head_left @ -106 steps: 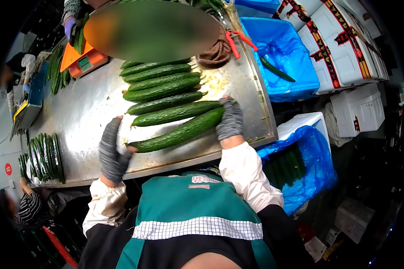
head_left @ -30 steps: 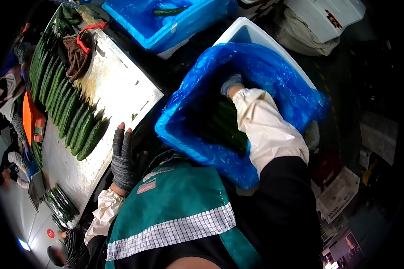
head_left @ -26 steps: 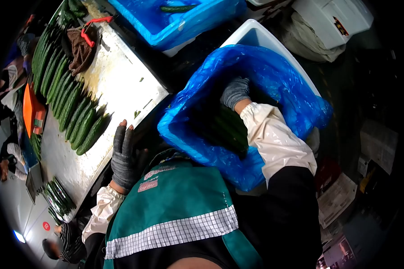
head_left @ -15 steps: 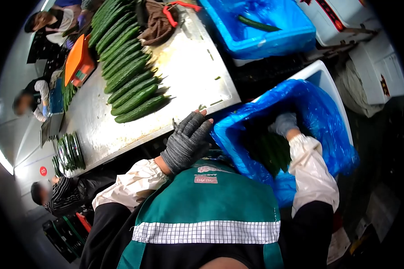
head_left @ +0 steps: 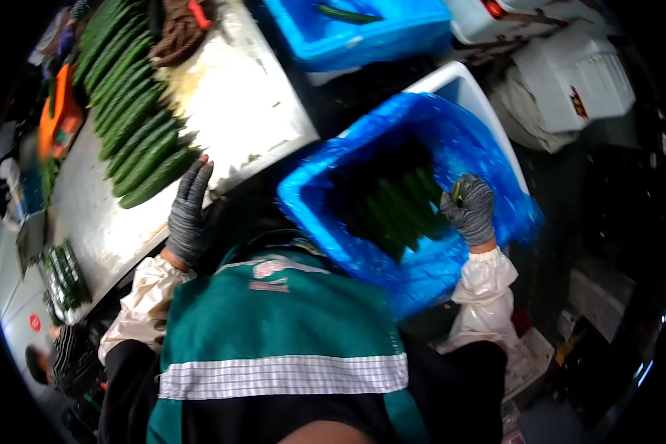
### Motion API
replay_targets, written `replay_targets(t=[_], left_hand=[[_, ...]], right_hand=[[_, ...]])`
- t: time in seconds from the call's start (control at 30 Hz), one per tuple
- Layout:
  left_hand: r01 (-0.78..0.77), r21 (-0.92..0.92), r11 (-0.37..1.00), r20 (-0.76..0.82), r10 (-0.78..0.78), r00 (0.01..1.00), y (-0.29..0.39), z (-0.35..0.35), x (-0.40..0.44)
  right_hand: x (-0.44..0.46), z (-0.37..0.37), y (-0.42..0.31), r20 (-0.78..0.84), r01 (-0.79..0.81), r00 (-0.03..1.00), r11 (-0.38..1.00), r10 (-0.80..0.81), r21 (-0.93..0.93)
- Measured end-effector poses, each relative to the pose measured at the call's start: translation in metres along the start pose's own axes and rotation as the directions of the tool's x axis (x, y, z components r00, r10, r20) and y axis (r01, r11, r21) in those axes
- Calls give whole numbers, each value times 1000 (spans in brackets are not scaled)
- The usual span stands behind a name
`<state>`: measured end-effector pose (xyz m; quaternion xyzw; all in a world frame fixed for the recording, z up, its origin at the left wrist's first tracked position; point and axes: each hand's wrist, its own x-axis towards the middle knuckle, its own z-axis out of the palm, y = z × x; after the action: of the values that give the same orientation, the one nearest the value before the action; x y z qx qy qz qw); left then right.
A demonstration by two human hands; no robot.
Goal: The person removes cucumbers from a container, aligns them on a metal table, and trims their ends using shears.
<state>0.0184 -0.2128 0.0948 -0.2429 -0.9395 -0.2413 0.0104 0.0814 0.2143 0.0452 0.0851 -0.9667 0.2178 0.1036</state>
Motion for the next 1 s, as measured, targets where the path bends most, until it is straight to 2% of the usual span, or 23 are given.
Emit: replay_targets(t=[0.03,0.1,0.13,0.17,0.23,0.27,0.3,0.37,0.4,0.47,0.5,0.57,0.63,0.67,0.7,0.73,0.77,0.8,0.87,0.93,1.0], left_hand=[[-27,-13,1000,33,27,999,10,-1,6],[-67,-39,997,58,69,996,25,2,18],[-163,-82,983,76,169,983,32,2,27],[-260,-121,958,88,271,959,36,2,33],[-339,-109,934,117,351,929,36,7,42],[-370,-138,919,118,386,915,42,9,46],[-395,-171,903,119,416,901,46,10,50],[-431,-293,853,91,474,876,57,16,55],[-458,-349,818,44,503,863,63,15,57],[-565,-402,720,-80,588,805,77,0,60],[-652,-347,674,-172,638,751,77,-8,59],[-780,-180,599,-363,697,618,71,-10,54],[-807,25,590,-515,700,495,61,-9,47],[-770,115,628,-557,682,473,54,-21,40],[-720,187,668,-587,664,463,47,-33,35],[-662,231,713,-605,638,476,38,-46,28],[-597,262,758,-635,601,485,29,-59,20],[-521,267,811,-632,555,540,18,-77,9],[-375,316,871,-586,491,645,-7,-109,-13],[-294,439,849,-428,485,762,-35,-146,-34],[-286,559,778,-209,467,859,-60,-173,-47]], right_hand=[[-7,-11,-1,6,-14,1000,999,14,-31],[-16,-25,-5,-159,-215,961,973,226,86],[-19,-34,-9,-237,-233,935,961,263,149],[-23,-41,-12,-248,-240,930,960,271,147],[-32,-58,-20,-395,-238,819,874,415,423],[-33,-65,-26,-491,-175,766,870,415,462],[-29,-75,-39,-500,-177,761,875,412,452],[-18,-93,-69,-545,-136,583,733,603,666],[-17,-96,-76,-589,-155,558,771,584,617],[11,-107,-113,-588,126,580,651,564,749],[23,-112,-131,-542,210,621,546,566,811],[43,-118,-145,-467,340,809,364,357,867],[69,-112,-169,-362,375,868,30,339,927],[89,-113,-185,-379,342,920,273,96,899],[109,-106,-192,-373,344,925,261,73,902],[130,-98,-198,-306,314,947,87,-96,945],[134,-88,-218,-231,228,973,-92,-21,969],[139,-79,-237,-153,162,987,-280,55,946],[147,-41,-287,46,144,927,-468,371,872],[189,5,-304,-35,136,937,-270,348,953],[213,55,-322,-148,126,940,90,308,988]])
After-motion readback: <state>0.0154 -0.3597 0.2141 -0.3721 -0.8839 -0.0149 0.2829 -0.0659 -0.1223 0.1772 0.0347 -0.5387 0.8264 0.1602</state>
